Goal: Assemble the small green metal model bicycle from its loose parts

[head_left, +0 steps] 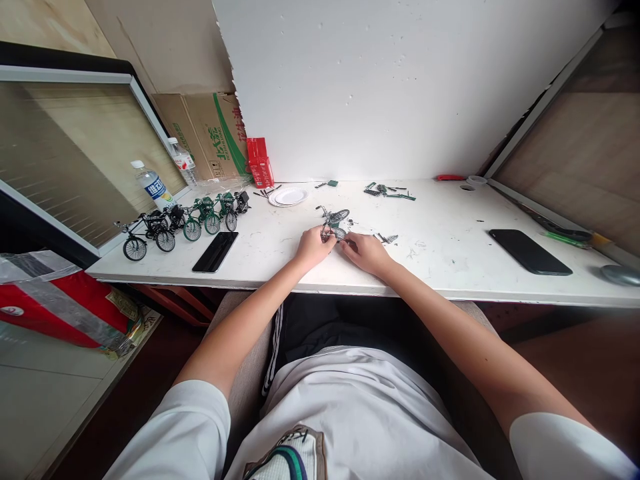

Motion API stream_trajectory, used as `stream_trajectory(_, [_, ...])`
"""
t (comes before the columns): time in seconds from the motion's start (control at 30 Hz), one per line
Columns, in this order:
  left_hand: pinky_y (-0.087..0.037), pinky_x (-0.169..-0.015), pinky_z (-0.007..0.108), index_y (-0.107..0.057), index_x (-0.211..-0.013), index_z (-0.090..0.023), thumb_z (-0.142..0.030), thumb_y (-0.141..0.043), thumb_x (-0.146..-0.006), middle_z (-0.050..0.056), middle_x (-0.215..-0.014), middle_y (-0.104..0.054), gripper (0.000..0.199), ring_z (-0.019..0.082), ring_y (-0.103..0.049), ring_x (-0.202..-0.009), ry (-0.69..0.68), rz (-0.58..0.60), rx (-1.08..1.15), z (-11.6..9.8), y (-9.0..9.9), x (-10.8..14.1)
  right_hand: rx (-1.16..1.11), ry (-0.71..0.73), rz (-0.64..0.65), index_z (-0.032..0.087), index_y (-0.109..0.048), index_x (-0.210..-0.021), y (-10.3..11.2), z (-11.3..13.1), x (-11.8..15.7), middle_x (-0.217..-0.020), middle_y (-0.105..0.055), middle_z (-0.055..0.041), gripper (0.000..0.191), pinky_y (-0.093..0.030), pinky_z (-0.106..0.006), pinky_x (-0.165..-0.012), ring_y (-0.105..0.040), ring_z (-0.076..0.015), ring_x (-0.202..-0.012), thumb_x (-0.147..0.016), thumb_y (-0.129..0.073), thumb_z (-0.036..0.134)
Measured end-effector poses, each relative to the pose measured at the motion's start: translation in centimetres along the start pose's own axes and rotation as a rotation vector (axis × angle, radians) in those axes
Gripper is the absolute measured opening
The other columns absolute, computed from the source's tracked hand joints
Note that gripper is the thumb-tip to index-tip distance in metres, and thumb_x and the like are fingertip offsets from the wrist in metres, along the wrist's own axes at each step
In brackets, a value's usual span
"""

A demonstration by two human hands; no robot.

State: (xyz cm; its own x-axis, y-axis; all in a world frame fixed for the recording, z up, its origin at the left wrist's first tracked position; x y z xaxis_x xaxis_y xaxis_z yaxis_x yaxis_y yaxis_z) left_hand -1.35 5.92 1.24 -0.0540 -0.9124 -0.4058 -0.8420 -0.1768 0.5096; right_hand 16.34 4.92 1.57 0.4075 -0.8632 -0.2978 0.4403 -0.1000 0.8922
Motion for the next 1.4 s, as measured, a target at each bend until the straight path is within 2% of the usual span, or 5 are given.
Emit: stream_trajectory(1.4, [-0.059, -0.096, 0.034, -0.078, -0.097, -0.02, -0.025, -0.069, -0.091, 0.009, -0.102, -0.083, 0.012, 0.025, -0.077, -0.098, 0.019, 0.006, 0.007, -0.11, 0.05, 0.01, 0.005, -0.015, 0.028, 0.018, -0.072, -0.106, 0.26, 0.28, 0.07, -0.084, -0.077, -0.0102, 0.037, -0.033, -0.032, -0.064, -0.065, -0.0233, -0.071, -0.107, -0.045, 0.043])
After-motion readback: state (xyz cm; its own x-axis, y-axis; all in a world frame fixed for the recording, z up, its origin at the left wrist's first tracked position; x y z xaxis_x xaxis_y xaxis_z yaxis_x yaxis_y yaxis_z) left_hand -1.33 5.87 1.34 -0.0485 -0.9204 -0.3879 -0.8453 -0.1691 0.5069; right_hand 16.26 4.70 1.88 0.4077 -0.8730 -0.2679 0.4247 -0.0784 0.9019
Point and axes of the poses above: each hand's wrist, its own x-axis away from the middle knuckle, its own y-axis out of the back of the hand, z = x × y, the point moved 5 cm from there along -x, towards the middle knuckle
